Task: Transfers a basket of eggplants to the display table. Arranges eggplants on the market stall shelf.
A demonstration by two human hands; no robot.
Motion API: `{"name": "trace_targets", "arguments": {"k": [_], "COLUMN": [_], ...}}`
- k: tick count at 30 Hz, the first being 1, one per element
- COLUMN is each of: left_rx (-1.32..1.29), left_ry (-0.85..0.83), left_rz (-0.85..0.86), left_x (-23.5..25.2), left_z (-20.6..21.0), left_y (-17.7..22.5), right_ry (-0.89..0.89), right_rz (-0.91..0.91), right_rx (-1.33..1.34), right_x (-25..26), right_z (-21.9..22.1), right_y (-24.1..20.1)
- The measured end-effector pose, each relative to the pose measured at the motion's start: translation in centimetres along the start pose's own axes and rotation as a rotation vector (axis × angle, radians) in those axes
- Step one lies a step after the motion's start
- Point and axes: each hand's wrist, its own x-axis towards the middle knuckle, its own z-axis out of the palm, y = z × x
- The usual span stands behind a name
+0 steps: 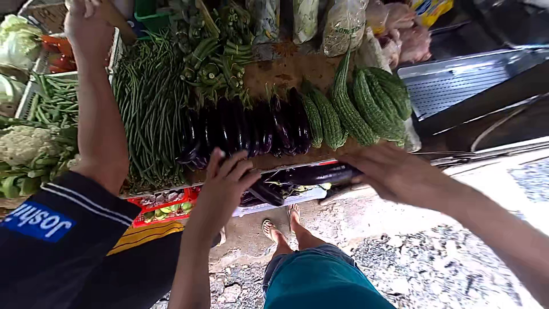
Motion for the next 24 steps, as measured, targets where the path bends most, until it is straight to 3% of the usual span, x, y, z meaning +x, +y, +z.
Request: {"name": "trace_targets", "arguments": {"k": [4,9,13,17,19,21,22,24], "left_rx": [-0.14,-0.198,-0.266,-0.325,-0.299,-0.34,-0.425,-0.769], "left_ry": [-0.026,-0.262,-0.356,-0.189,-0.017,0.143,0.201,0.284], "left_rz": [0.159,0.148,0.039,-0.121,-0.172,-0.222,-0.241,-0.266], "left_x": [8.4,17.8,18.6,15.4,11.9,7.0,4.1,-1.5], "left_z": [-2.1,2.4,7.2,5.4,3.7,3.0,3.7,7.2], "left_y": [-3.9,-9.2,-12.2,-10.9,-8.5,-5.2,-3.7,-1.5], "right_ry": [-0.037,-0.171,-0.123,0.144,0.346,0.534,0.52,0.226], "right_rz": [-0.213,-0.279,-0.185,0.107,0.273,0.523,0.729,1.192], "right_rx": [-0.118,-0.016,0.093,0.179,0.281,0.363,0.351,0.272], "right_x": [7.8,17.0,18.0,11.1,4.1,-4.4,-9.0,-18.4], "right_z": [-3.0,2.7,6.8,3.1,1.9,4.6,6.9,12.3], "right_y": [4.5,9.0,10.8,8.0,5.3,3.4,2.5,1.0]}}
